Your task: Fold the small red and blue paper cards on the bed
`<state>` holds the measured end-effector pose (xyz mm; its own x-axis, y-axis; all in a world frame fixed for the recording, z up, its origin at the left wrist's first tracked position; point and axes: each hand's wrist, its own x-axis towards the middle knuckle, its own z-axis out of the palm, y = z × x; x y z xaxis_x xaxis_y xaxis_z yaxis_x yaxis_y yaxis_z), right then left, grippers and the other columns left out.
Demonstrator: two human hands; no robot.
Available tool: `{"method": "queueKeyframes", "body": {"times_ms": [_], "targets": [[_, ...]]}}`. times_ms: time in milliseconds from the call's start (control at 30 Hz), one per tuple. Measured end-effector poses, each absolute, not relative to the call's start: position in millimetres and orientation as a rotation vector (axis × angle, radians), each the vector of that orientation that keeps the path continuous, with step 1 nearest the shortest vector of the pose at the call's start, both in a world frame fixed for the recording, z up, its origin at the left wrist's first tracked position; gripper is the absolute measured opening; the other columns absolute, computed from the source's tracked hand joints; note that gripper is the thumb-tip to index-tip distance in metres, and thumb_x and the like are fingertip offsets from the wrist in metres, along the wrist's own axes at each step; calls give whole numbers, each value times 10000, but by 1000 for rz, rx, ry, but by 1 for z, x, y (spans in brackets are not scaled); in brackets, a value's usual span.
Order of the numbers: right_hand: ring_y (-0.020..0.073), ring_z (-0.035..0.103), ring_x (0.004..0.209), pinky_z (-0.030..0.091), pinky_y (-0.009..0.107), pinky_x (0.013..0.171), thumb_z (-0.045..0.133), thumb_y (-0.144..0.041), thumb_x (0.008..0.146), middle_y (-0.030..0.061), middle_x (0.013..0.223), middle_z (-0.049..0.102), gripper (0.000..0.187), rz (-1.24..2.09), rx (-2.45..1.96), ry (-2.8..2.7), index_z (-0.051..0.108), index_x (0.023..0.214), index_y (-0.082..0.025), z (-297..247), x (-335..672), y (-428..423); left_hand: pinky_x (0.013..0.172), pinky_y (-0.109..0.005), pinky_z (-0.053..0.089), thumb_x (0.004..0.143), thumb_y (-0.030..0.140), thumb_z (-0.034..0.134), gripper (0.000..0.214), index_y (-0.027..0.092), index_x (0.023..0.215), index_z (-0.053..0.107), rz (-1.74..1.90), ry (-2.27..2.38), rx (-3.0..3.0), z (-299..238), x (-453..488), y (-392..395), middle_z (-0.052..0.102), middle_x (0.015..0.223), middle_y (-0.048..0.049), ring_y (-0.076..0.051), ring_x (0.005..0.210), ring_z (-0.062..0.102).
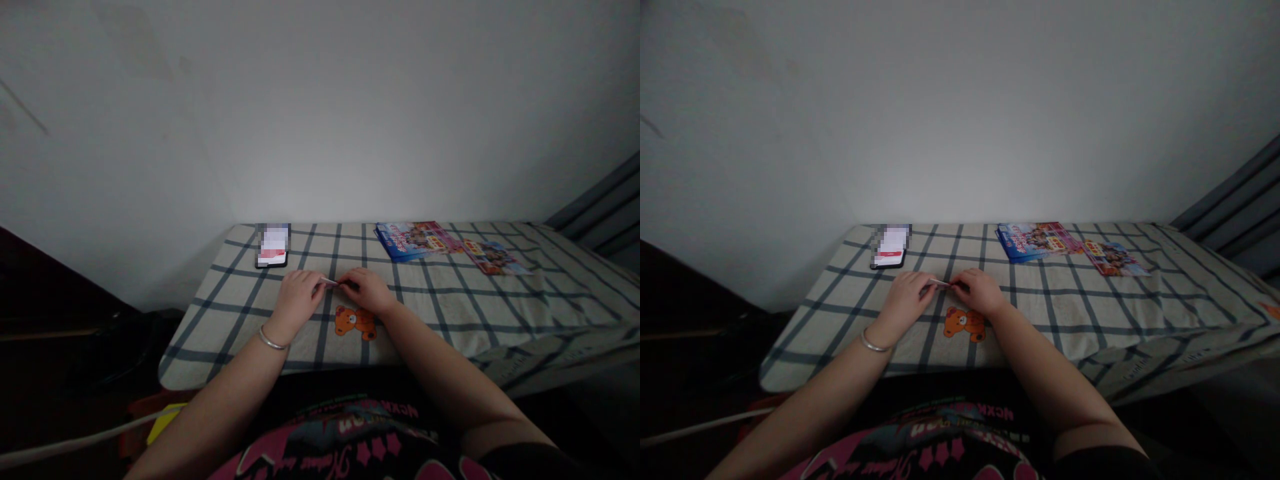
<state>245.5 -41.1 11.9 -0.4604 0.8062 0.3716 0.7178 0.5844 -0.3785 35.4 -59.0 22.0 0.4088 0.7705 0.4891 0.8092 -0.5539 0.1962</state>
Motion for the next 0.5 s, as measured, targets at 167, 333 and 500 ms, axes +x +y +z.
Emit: {"method": "queueKeyframes", "body": {"times_ms": [167, 333, 500], "targets": [[172, 619, 906, 454, 278, 810, 594, -179, 876, 28, 928, 693, 127, 214, -1233, -2309, 681, 960, -219, 11, 245, -40, 755, -376, 444, 901, 214, 532, 102, 206, 913, 633, -797, -1464, -2583, 22, 35, -58, 679, 892, -46, -234, 841, 603], [176, 620, 903, 451, 283, 812, 589, -180, 876, 25, 921, 693, 122, 187, -1248, -2306, 679, 949, -215, 10, 245, -40, 760, -383, 452, 889, 202, 548, 94, 206, 937, 628, -803, -1479, -2581, 22, 36, -58, 684, 906, -46, -239, 853, 614], [183, 619, 906, 454, 292, 806, 579, -194, 882, 37, 934, 694, 123, 154, -1306, -2265, 682, 947, -211, 11, 245, -40, 752, -391, 462, 889, 213, 556, 102, 195, 961, 626, -786, -1491, -2546, 19, 35, -57, 688, 896, -57, -252, 844, 623]]}}
